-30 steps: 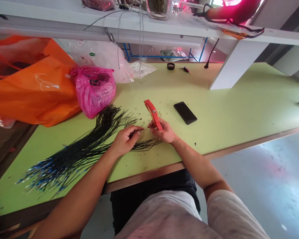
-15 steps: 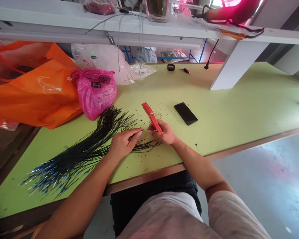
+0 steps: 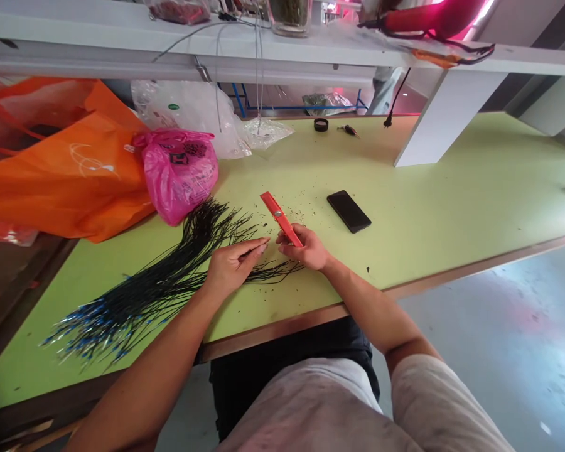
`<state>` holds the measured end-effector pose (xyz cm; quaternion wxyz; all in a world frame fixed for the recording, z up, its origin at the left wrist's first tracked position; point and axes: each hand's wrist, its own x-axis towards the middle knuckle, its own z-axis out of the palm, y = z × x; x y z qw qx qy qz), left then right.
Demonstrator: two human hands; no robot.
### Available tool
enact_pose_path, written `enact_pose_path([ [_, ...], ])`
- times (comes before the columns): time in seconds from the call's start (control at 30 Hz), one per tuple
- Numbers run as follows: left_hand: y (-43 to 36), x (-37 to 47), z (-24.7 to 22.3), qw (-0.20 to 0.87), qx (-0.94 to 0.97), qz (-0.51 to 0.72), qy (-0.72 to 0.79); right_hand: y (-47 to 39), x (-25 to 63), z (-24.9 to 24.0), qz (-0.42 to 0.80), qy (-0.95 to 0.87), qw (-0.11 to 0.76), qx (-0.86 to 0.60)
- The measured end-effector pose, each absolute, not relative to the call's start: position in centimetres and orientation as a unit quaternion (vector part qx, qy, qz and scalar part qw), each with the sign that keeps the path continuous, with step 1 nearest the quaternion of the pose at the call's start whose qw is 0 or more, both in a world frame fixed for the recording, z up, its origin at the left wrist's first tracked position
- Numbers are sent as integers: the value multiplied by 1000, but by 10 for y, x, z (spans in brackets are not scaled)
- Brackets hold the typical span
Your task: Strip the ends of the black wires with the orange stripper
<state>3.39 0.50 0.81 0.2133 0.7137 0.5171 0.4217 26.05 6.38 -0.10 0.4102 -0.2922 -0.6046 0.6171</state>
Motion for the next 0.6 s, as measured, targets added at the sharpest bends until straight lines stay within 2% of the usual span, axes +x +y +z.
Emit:
enact_pose_path([
  [0.27,3,35,8,229,691,387,566,64,261,-2,608,-616,409,-290],
  [0.47,7,36,11,361,631,441,527,62,260,0,590,-631,408,-296],
  [0.6,10,35,11,376,612,453,528,60,259,2,581,-638,412,-293],
])
